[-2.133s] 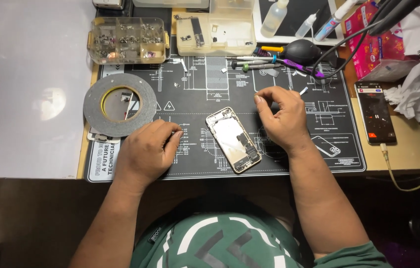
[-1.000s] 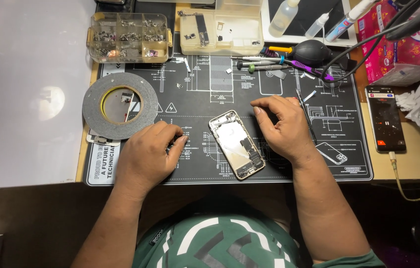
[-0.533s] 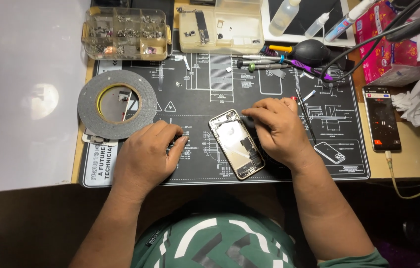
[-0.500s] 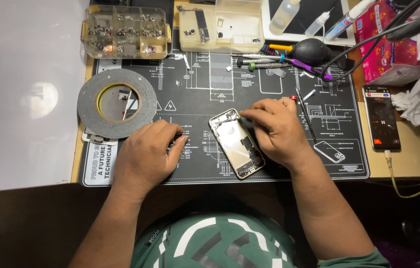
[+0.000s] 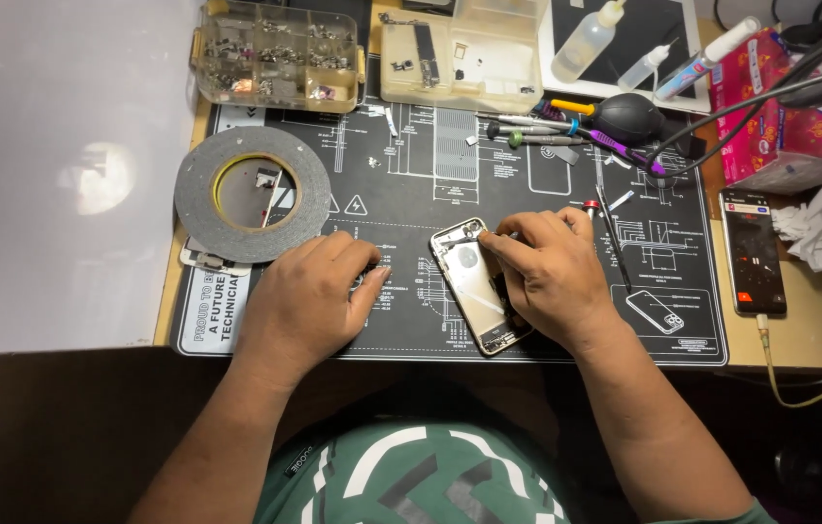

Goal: The person uses a screwdriver to remove screws from a disassembled smartphone chassis on a workbench. They then use tweezers to carefully lift and remove internal components and adhesive strips from the device frame.

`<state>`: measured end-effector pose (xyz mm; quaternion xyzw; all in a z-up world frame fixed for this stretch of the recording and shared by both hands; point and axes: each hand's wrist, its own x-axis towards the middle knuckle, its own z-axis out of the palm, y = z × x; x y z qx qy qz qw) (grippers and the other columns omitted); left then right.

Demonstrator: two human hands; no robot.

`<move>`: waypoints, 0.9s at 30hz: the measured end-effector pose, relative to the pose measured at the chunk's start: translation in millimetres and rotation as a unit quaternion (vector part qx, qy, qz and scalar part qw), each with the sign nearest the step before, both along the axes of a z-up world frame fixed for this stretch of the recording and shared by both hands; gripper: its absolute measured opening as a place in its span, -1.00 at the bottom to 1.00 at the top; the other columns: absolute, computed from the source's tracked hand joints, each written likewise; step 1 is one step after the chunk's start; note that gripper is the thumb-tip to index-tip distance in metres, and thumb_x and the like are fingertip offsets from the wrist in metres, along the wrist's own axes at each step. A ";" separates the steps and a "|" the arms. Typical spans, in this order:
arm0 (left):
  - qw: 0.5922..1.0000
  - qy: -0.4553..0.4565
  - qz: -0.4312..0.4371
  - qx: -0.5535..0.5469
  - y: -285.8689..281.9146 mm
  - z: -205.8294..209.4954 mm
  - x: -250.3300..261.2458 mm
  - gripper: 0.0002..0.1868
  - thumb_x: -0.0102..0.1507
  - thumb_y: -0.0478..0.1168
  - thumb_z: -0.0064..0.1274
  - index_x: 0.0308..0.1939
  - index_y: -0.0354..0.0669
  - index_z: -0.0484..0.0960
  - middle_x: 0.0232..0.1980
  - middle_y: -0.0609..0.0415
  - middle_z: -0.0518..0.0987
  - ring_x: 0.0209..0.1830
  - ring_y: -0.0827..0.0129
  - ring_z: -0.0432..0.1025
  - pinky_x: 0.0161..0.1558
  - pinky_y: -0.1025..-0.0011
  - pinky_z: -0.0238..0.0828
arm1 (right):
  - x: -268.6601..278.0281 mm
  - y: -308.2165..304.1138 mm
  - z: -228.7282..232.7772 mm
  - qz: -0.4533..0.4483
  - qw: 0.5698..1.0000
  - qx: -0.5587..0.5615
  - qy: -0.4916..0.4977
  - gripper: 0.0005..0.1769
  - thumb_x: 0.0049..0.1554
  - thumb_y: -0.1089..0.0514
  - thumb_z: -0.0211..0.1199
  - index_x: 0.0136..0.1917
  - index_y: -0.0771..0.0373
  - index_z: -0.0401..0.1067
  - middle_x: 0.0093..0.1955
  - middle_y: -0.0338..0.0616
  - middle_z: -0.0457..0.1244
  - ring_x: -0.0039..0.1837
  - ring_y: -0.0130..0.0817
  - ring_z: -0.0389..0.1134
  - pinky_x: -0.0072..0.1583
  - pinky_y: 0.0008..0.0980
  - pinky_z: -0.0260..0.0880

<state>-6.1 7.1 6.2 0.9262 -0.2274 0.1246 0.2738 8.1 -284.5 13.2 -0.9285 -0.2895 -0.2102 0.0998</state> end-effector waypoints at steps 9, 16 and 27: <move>1.000 0.001 0.002 0.007 0.1 -0.4 -0.1 -0.73 0.35 0.03 0.02 -0.16 -0.04 0.68 -0.46 0.06 0.54 -0.42 0.17 0.52 -0.34 0.29 0.47 | 0.0 7.1 -0.7 0.009 0.998 -0.059 -0.008 -0.80 0.07 0.28 0.23 -0.09 0.04 0.58 -0.05 -0.25 0.33 -0.05 -0.24 0.37 0.15 -0.17 0.18; 1.000 0.014 -0.006 0.014 2.4 -2.9 -0.4 -0.72 0.36 0.04 -0.02 -0.13 -0.02 0.67 -0.45 0.09 0.52 -0.42 0.21 0.52 -0.33 0.32 0.46 | 0.6 -2.1 7.0 0.021 0.996 -0.057 0.070 -0.75 0.10 0.28 0.19 0.03 0.11 0.56 0.01 -0.21 0.33 0.02 -0.22 0.40 0.20 -0.20 0.16; 0.999 0.030 -0.004 0.016 1.6 1.7 1.4 -0.76 0.32 0.00 0.03 -0.13 -0.02 0.65 -0.42 0.06 0.55 -0.37 0.17 0.56 -0.28 0.29 0.50 | -0.5 3.3 7.7 0.014 0.999 0.003 0.037 -0.84 0.07 0.18 0.33 -0.03 0.06 0.53 -0.05 -0.34 0.39 0.00 -0.37 0.44 0.28 -0.25 0.06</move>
